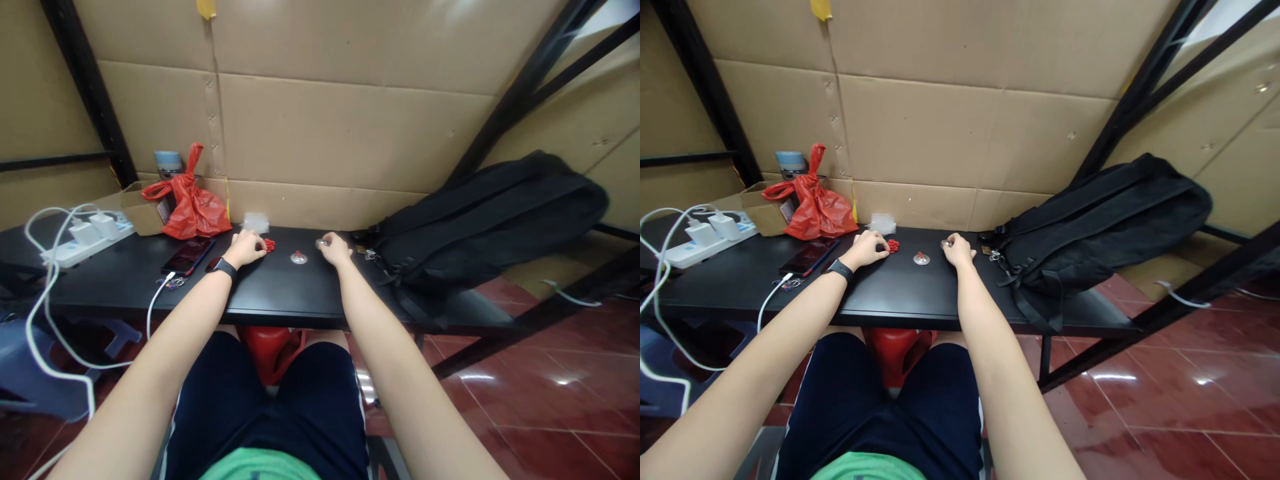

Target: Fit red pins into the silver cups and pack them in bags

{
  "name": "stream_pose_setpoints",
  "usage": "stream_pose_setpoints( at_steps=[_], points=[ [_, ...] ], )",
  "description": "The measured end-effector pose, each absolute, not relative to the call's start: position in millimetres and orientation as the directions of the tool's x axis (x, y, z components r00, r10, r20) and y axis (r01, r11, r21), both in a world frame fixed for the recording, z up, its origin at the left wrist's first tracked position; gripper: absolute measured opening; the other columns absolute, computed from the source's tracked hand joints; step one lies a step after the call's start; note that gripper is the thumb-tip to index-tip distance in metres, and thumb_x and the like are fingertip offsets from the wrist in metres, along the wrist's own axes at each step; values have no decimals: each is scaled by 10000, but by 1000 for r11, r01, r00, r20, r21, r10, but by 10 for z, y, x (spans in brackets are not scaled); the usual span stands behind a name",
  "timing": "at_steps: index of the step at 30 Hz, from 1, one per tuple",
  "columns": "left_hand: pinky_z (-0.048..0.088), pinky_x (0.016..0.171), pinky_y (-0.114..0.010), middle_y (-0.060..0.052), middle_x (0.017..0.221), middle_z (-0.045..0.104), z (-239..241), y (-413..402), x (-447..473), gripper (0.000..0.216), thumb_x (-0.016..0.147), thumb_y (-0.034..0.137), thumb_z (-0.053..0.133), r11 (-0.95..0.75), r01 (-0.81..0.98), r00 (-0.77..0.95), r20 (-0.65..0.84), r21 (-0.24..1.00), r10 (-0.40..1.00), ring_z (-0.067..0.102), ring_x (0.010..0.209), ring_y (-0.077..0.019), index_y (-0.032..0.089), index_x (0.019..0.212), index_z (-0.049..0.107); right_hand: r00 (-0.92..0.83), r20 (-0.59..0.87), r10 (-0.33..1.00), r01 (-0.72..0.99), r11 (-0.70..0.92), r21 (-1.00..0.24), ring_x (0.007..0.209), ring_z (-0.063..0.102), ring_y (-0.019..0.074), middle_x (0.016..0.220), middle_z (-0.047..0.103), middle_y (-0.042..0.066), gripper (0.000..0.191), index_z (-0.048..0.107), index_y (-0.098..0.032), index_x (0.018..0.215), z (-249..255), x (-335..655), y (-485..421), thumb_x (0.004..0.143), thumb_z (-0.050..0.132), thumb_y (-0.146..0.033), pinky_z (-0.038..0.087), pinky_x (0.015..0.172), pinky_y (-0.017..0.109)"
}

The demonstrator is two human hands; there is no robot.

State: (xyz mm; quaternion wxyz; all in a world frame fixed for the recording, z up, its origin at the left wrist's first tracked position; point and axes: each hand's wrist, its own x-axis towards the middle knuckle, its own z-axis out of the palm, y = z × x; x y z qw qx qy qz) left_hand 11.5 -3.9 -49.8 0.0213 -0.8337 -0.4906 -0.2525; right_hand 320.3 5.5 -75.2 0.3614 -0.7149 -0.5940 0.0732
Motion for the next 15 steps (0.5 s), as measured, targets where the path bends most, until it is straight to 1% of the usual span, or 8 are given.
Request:
stream_pose_setpoints(
  at_steps=[3,7,9,12,15],
  points=[
    [409,911,-420,-66,1014,674,-500,-36,117,152,784,409,676,-496,843,386,407,210,828,543,1056,-305,281,809,754,299,338,892,795,-37,-605,1117,587,292,1155,689,60,206,641,-269,998,-757,3208,66,800,637,-323,371,974,543],
    [415,915,-443,-74,1049,675,-496,-46,123,206,774,466,687,-477,850,382,364,222,850,527,1070,-321,274,806,756,308,366,878,801,-31,-598,1106,589,287,1154,684,78,243,644,-254,1003,-751,3216,59,770,662,-319,430,921,474],
    [414,926,-444,-73,1065,675,-491,-57,130,189,778,444,688,-490,842,392,368,225,843,520,1071,-315,266,789,750,311,373,874,807,-36,-589,1082,600,287,1117,694,74,241,646,-250,970,-743,3219,46,750,679,-342,441,906,461],
    [413,939,-435,-76,1073,683,-471,-75,143,173,828,395,643,-524,824,416,400,215,817,529,1067,-298,248,789,726,323,399,858,804,-26,-595,1031,625,277,1047,712,63,241,639,-245,923,-725,3218,25,726,696,-370,448,902,446],
    [423,935,-418,-70,1010,710,-436,-85,157,172,888,349,569,-552,798,406,462,241,789,588,1019,-270,240,861,699,333,451,828,752,55,-656,959,651,247,1003,720,76,243,618,-226,889,-700,3209,8,731,687,-397,474,882,396]
  ],
)
